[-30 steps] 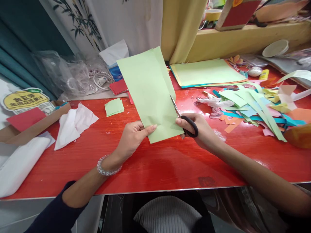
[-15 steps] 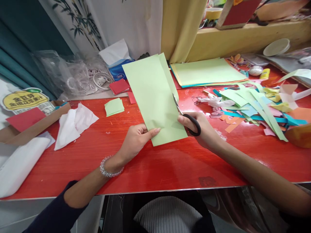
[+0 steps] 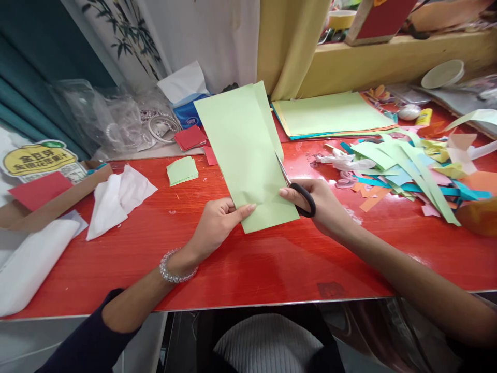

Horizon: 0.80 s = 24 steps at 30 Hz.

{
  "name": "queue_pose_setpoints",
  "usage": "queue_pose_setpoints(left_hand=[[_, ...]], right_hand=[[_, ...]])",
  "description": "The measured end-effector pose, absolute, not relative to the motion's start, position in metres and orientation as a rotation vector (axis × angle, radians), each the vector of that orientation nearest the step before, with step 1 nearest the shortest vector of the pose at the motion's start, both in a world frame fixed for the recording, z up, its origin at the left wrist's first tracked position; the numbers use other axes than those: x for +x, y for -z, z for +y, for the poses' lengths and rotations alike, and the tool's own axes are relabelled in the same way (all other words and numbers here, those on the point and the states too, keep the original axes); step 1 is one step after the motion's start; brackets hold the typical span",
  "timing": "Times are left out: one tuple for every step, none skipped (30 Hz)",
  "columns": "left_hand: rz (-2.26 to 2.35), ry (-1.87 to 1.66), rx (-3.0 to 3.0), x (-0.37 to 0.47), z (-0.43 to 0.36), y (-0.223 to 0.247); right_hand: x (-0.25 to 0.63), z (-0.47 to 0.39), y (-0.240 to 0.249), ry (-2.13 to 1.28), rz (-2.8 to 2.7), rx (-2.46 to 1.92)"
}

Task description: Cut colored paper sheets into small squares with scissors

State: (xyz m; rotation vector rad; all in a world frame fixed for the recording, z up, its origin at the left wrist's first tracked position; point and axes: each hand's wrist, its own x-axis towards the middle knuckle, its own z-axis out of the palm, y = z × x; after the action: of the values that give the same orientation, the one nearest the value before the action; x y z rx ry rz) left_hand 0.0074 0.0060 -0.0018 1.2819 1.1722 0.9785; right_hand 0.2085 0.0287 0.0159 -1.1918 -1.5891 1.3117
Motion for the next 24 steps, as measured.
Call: queue_pose_setpoints(left_hand=[[1.172,-0.979,1.282,0.0073,0.0062,0.002],[1.174,-0.98,1.282,0.0073,0.0062,0.0022],[1.177,-0.98,1.281,0.0073,0.0062,0.0022],[1.175,-0.98,1.278,0.0074,0.006,0.0022],[1.168,-0.98,1.274,0.0077,0.0056,0.0021],[1.156,-0.978,1.269,0.008,0.0052,0.002],[1.14,-0.974,1.265,0.0085,0.0047,0.0019],[1.125,-0.969,1.261,0.009,0.0042,0.0019],[1.115,-0.963,1.259,0.0095,0.0037,0.0019],[1.111,-0.956,1.258,0.0099,0.0034,0.0019],[1.113,-0.949,1.258,0.0103,0.0031,0.002],[1.115,-0.94,1.26,0.0106,0.0029,0.0021],[1.115,-0.931,1.261,0.0108,0.0028,0.0022],[1.112,-0.922,1.263,0.011,0.0027,0.0022],[1.107,-0.915,1.264,0.0111,0.0026,0.0023],[1.103,-0.91,1.267,0.0112,0.0025,0.0022],[1.1,-0.909,1.27,0.0112,0.0024,0.0021],[1.098,-0.911,1.273,0.0114,0.0022,0.002],[1.098,-0.915,1.274,0.0115,0.0021,0.0019],[1.099,-0.918,1.275,0.0116,0.002,0.0017],[1.102,-0.92,1.275,0.0117,0.0018,0.0015],[1.106,-0.921,1.274,0.0118,0.0017,0.0014],[1.11,-0.921,1.273,0.0119,0.0015,0.0013],[1.114,-0.92,1.273,0.012,0.0014,0.0013]], right_hand=[[0.2086,0.0288,-0.0156,-1.313,-1.59,-1.192],[0.2087,0.0289,-0.0153,-1.318,-1.586,-1.191],[0.2089,0.0291,-0.0147,-1.326,-1.576,-1.188],[0.2091,0.0292,-0.014,-1.338,-1.56,-1.183],[0.2093,0.0295,-0.0133,-1.352,-1.54,-1.175],[0.2096,0.0297,-0.0125,-1.367,-1.519,-1.164],[0.21,0.03,-0.0117,-1.382,-1.497,-1.153],[0.2103,0.0304,-0.0109,-1.397,-1.477,-1.142],[0.2107,0.0308,-0.0102,-1.411,-1.461,-1.133],[0.211,0.0311,-0.0095,-1.422,-1.448,-1.127],[0.2113,0.0313,-0.009,-1.43,-1.439,-1.125],[0.2115,0.0315,-0.0086,-1.435,-1.433,-1.125],[0.2117,0.0315,-0.0082,-1.439,-1.429,-1.126],[0.2119,0.0314,-0.008,-1.444,-1.425,-1.129],[0.2119,0.0312,-0.0078,-1.449,-1.423,-1.132],[0.212,0.031,-0.0077,-1.454,-1.422,-1.136],[0.212,0.0308,-0.0077,-1.456,-1.423,-1.139],[0.212,0.0307,-0.0077,-1.453,-1.426,-1.141],[0.212,0.0305,-0.0078,-1.447,-1.431,-1.142],[0.2118,0.0304,-0.008,-1.439,-1.438,-1.142],[0.2117,0.0303,-0.0083,-1.429,-1.444,-1.142],[0.2115,0.0302,-0.0087,-1.419,-1.451,-1.145],[0.2113,0.0301,-0.0092,-1.408,-1.459,-1.15],[0.2111,0.03,-0.0096,-1.397,-1.466,-1.157]])
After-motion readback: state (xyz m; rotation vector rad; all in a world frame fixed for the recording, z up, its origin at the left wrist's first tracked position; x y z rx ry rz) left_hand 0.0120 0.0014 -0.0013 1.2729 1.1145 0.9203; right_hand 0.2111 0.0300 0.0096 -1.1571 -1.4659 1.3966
